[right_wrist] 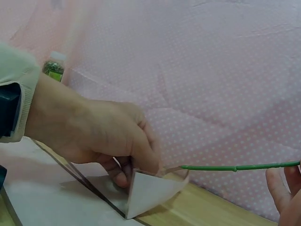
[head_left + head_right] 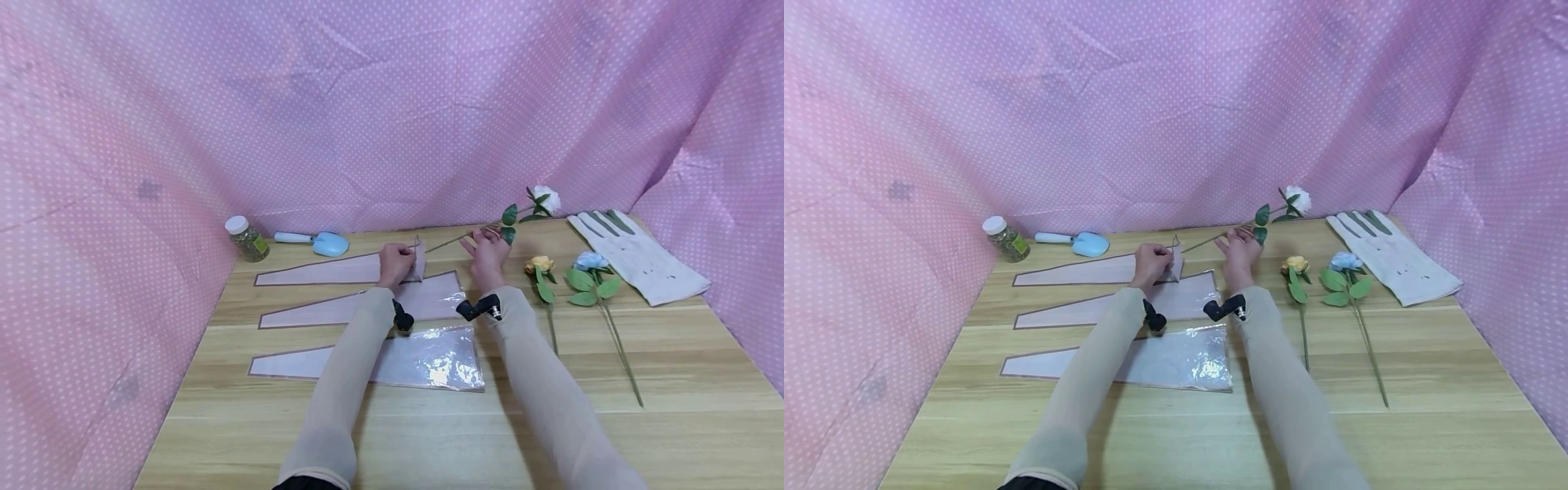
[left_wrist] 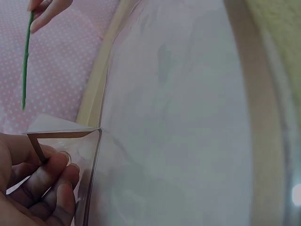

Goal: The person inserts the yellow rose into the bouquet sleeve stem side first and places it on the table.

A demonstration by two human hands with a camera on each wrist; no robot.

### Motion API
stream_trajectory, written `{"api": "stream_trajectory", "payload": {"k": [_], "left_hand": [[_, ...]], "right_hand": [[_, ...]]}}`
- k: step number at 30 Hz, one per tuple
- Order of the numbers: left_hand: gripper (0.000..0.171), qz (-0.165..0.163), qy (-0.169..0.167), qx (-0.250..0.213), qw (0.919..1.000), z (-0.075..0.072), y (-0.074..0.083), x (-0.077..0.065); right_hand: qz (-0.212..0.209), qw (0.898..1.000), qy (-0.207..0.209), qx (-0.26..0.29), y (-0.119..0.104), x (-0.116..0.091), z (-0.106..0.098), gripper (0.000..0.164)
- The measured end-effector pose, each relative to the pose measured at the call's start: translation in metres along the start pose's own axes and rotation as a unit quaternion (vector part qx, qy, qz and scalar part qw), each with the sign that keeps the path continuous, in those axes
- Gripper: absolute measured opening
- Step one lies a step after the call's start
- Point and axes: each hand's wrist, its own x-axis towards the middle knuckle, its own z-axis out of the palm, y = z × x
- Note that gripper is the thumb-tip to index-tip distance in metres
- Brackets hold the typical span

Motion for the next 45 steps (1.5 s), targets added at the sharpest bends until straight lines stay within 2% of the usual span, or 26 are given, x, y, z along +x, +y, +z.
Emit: {"api": "stream_trajectory", "payload": {"k": [4,7,11,14,24,30,36,39,42,45], "left_hand": [[0.013,0.002,-0.007,0.001,1.0,0.001,0.0,0.0],[0.013,0.003,-0.011,-0.001,0.9999,0.001,0.002,0.0],[0.014,0.01,-0.011,0.008,0.9999,0.003,0.003,-0.001],[0.015,0.017,-0.01,0.018,0.9996,0.004,0.006,-0.001],[0.016,0.042,0.001,0.029,0.9987,0.005,0.017,-0.004],[0.015,0.064,0.008,0.025,0.9976,0.008,0.023,-0.003],[0.014,0.06,0.006,0.004,0.9982,0.012,0.03,-0.003],[0.014,0.071,0.014,0.006,0.9973,0.013,0.032,-0.002],[0.013,0.084,0.022,0.015,0.9961,0.015,0.032,-0.002],[0.012,0.079,0.026,0.018,0.9964,0.015,0.032,-0.002]], "right_hand": [[-0.01,1.0,-0.006,-0.016,0.006,-0.004,0.006,0.028],[-0.014,0.999,-0.01,-0.029,0.011,-0.006,0.007,0.021],[-0.024,0.998,-0.015,-0.05,0.017,-0.006,0.005,0.034],[-0.033,0.998,-0.015,-0.058,0.02,-0.007,0.003,0.035],[-0.065,0.997,0.003,-0.041,0.026,-0.005,0.001,0.031],[-0.054,0.997,0.002,-0.048,0.029,-0.007,0.001,0.027],[-0.048,0.996,-0.012,-0.073,0.032,-0.012,0.001,0.024],[-0.042,0.995,-0.016,-0.092,0.035,-0.014,0.0,0.028],[-0.04,0.993,-0.025,-0.107,0.037,-0.015,-0.001,0.041],[-0.05,0.991,-0.035,-0.12,0.038,-0.014,-0.003,0.048]]}}
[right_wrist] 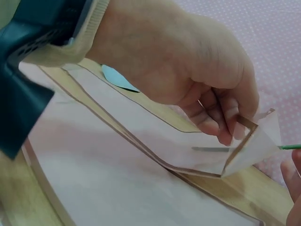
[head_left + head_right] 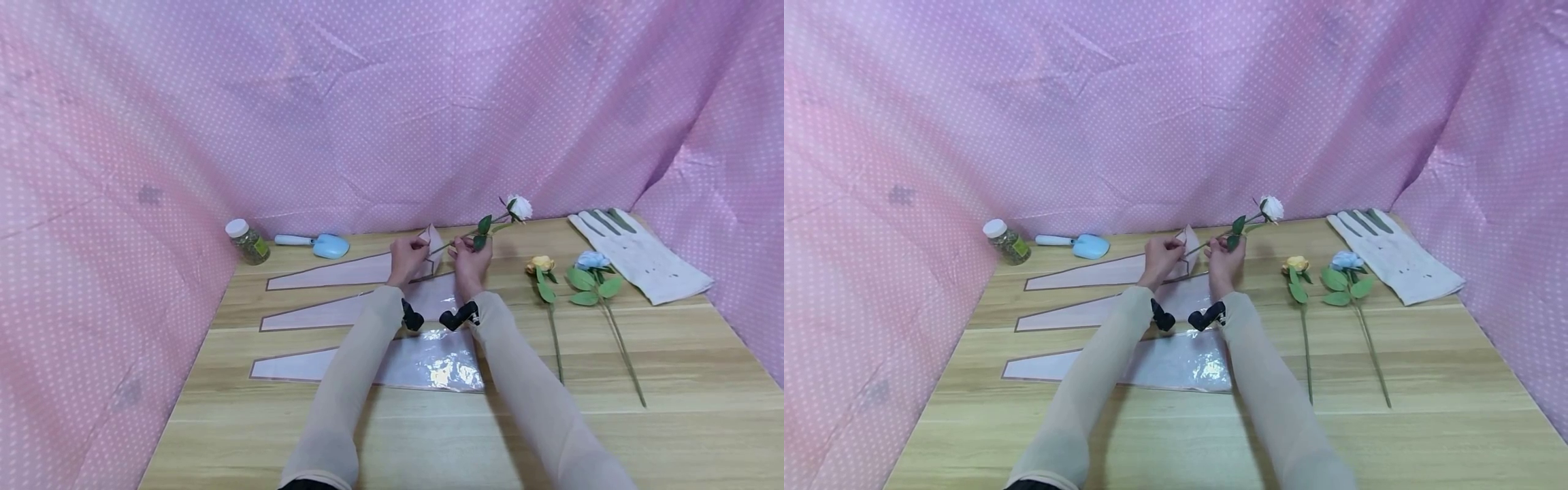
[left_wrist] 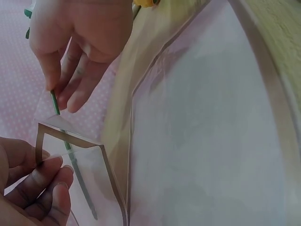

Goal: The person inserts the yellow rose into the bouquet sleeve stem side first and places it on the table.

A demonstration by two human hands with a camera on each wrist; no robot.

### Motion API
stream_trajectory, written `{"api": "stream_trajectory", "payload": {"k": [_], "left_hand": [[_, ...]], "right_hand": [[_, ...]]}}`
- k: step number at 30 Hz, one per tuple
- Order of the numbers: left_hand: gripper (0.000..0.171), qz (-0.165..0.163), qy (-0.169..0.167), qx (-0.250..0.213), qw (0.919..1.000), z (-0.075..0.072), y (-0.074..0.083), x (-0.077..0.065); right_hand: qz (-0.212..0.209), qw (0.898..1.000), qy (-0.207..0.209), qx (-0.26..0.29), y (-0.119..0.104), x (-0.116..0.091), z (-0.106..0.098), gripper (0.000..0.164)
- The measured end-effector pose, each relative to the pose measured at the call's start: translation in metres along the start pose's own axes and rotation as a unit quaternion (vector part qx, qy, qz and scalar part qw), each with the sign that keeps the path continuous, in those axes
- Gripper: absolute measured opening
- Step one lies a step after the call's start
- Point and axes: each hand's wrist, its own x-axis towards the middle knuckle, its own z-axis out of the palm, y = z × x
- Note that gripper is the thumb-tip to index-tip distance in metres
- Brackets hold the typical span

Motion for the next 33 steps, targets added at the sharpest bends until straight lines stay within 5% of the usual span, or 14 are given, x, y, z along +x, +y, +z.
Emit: {"api": "stream_trajectory", "payload": {"k": [4,12,18,25,33], "left_hand": [[0.012,-0.019,-0.005,-0.007,0.9998,-0.001,-0.001,-0.001],[0.013,-0.018,-0.008,-0.007,0.9998,-0.002,-0.003,-0.002],[0.013,-0.011,-0.005,-0.009,0.9999,-0.001,-0.001,-0.002],[0.012,0.022,0.005,0.011,0.9997,0.0,0.006,-0.002],[0.011,0.05,0.007,0.015,0.9986,0.002,0.011,-0.002]], "right_hand": [[-0.011,1.0,-0.006,-0.013,0.0,0.001,-0.002,0.044],[0.02,1.0,0.003,-0.017,-0.008,0.0,-0.003,0.007],[0.008,1.0,0.019,0.007,-0.009,0.0,-0.001,0.016],[0.03,0.999,0.004,-0.024,-0.006,-0.002,-0.002,0.033],[0.061,0.998,-0.009,-0.03,0.0,-0.003,0.001,0.032]]}}
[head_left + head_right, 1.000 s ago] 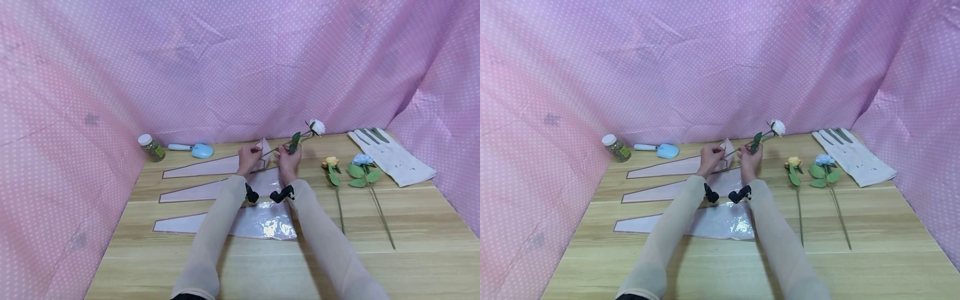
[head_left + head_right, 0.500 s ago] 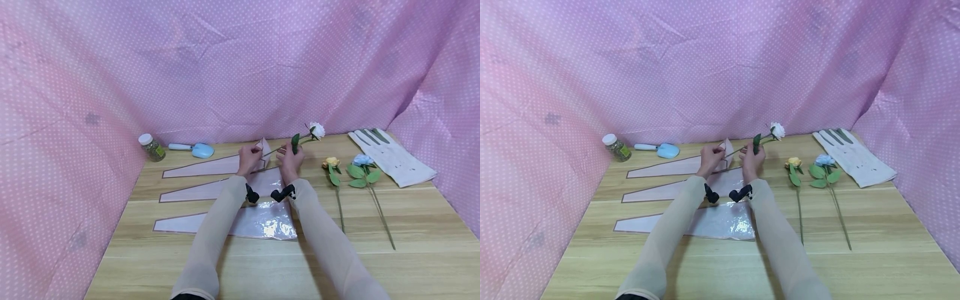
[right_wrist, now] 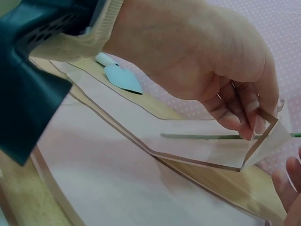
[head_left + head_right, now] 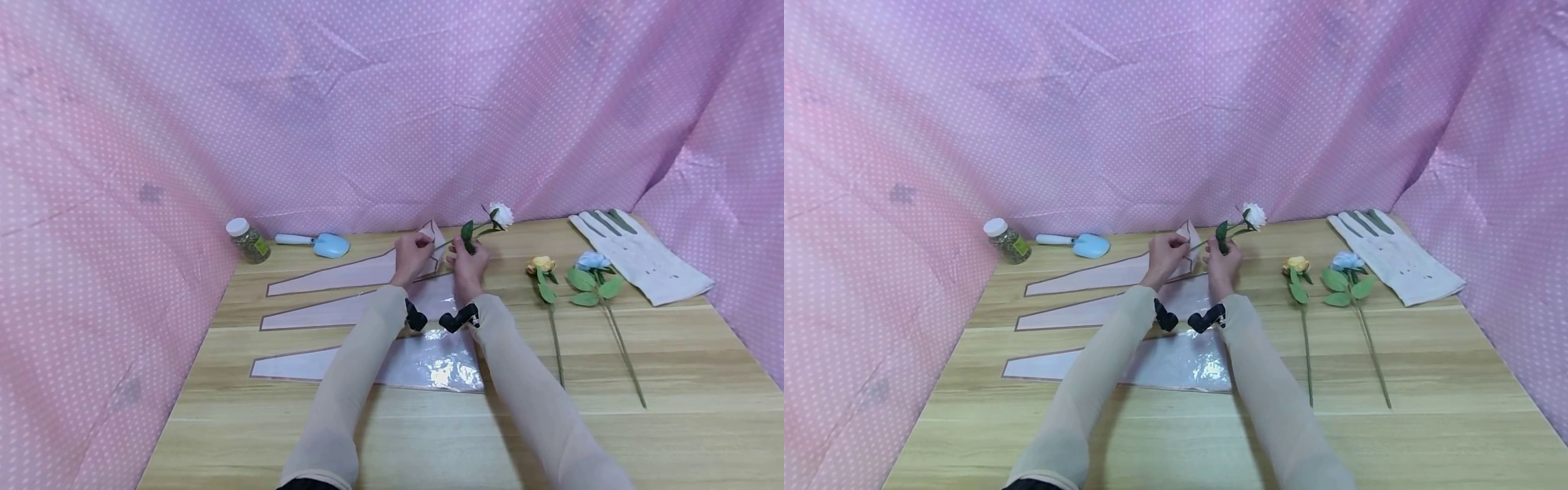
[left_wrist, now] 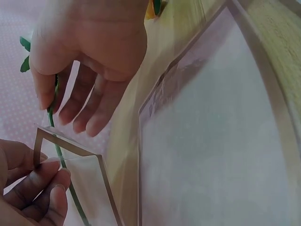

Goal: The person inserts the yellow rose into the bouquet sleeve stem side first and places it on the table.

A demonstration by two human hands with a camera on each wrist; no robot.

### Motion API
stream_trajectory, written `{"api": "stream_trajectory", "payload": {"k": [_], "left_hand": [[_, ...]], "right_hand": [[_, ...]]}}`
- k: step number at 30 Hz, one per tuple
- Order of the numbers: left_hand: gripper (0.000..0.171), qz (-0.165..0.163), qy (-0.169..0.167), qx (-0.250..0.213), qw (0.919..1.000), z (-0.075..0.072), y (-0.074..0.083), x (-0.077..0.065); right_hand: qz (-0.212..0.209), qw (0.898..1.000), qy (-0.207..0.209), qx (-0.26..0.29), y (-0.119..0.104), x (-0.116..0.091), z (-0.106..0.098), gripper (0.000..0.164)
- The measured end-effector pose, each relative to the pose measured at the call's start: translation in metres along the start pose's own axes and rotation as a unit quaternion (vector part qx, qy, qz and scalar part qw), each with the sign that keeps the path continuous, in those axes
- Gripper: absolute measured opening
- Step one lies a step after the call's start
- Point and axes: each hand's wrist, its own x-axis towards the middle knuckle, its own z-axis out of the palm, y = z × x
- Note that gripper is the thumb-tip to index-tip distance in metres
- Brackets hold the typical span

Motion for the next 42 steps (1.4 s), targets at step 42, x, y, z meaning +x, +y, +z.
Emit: {"api": "stream_trajectory", "payload": {"k": [42], "left_hand": [[0.01,0.012,-0.007,0.003,0.9999,0.0,0.004,-0.003]], "right_hand": [[-0.01,0.999,0.018,-0.029,-0.016,0.004,0.0,0.018]]}}
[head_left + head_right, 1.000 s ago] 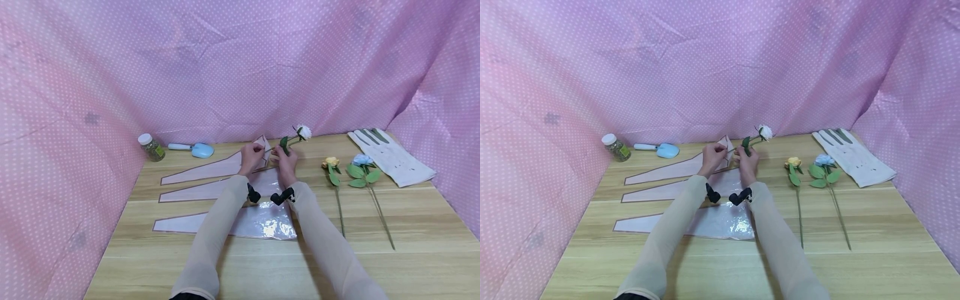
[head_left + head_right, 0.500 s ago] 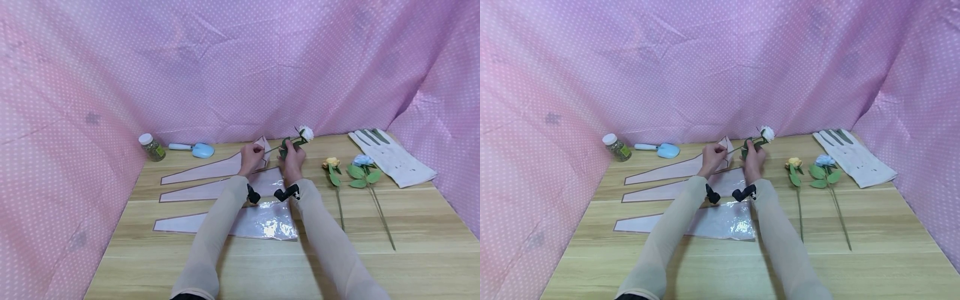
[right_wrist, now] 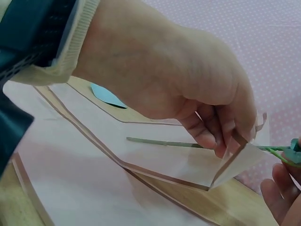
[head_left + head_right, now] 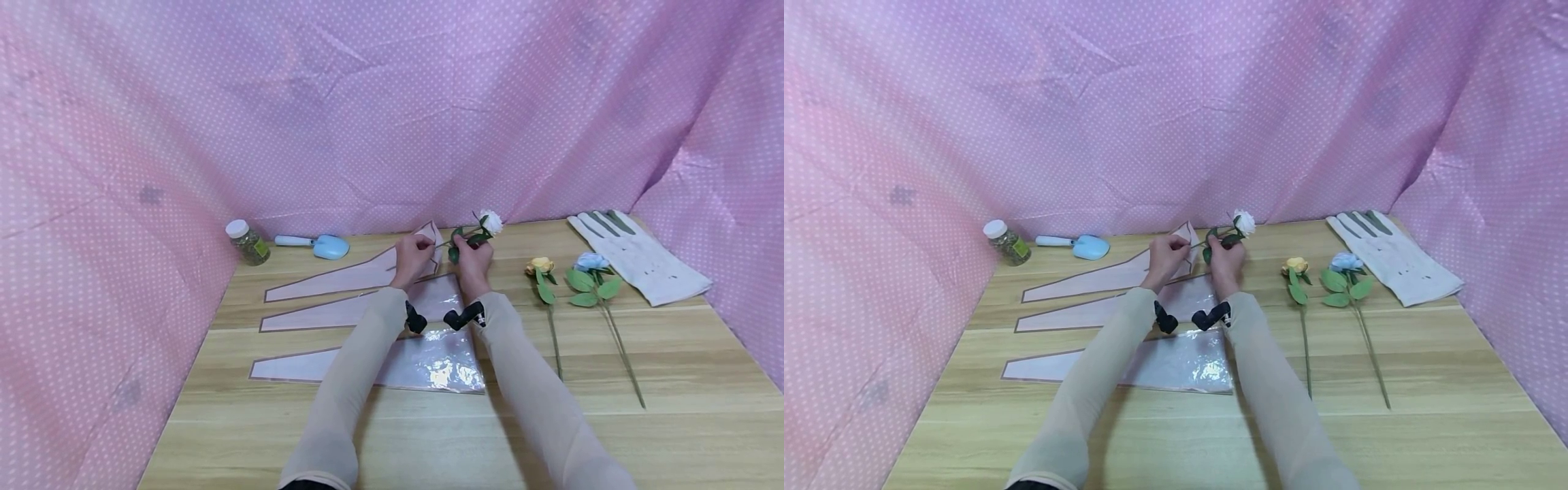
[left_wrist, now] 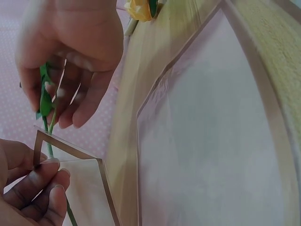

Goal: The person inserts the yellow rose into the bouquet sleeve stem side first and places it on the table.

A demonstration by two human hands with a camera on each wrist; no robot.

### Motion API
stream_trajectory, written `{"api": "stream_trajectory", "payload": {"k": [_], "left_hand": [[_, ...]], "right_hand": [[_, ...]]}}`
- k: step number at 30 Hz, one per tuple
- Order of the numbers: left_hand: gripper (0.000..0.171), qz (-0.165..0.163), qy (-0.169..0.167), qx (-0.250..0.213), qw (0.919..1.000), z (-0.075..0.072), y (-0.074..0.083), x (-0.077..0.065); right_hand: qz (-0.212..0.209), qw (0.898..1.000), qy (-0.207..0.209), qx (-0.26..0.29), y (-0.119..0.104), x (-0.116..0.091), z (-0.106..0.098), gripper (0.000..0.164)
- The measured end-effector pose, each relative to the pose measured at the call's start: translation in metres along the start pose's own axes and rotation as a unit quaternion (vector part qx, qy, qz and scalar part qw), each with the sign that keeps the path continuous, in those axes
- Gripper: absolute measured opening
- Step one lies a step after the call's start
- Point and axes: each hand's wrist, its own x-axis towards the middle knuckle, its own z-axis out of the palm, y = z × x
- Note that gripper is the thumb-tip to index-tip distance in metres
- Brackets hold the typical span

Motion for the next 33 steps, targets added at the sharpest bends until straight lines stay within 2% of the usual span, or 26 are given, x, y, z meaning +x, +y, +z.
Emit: {"api": "stream_trajectory", "payload": {"k": [5,9,14,19,21,23,27,33], "left_hand": [[0.011,-0.007,-0.007,0.005,0.9999,0.0001,0.0028,-0.0005],[0.012,-0.013,-0.016,-0.005,0.9998,0.0005,0.0039,-0.001],[0.011,-0.004,-0.013,-0.001,0.9999,0.0017,0.0051,-0.0017],[0.012,0.001,-0.015,-0.001,0.9999,0.0018,0.0073,-0.0031],[0.012,0.0,-0.015,0.002,0.9999,0.0013,0.0072,-0.0034],[0.011,0.0,-0.014,0.004,0.9999,0.0009,0.0067,-0.0036],[0.011,0.003,-0.01,0.005,0.9999,0.0006,0.0059,-0.0034],[0.011,0.001,-0.013,-0.004,0.9999,-0.0001,0.0058,-0.0035]], "right_hand": [[-0.007,0.998,0.007,-0.054,-0.0004,-0.002,0.0037,0.016],[-0.004,0.997,0.01,-0.071,0.0001,-0.0034,0.0053,0.019],[-0.007,0.996,0.007,-0.093,-0.0002,-0.0054,0.0067,0.027],[-0.009,0.993,-0.008,-0.117,-0.0012,-0.0069,0.0061,0.035],[-0.01,0.992,-0.02,-0.122,-0.0009,-0.0071,0.0043,0.031],[-0.005,0.993,-0.037,-0.111,-0.0007,-0.0071,0.0022,0.024],[0.011,0.997,-0.062,-0.051,-0.0008,-0.0061,-0.0009,0.014],[0.031,0.998,-0.044,0.042,-0.0031,-0.0043,-0.001,0.013]]}}
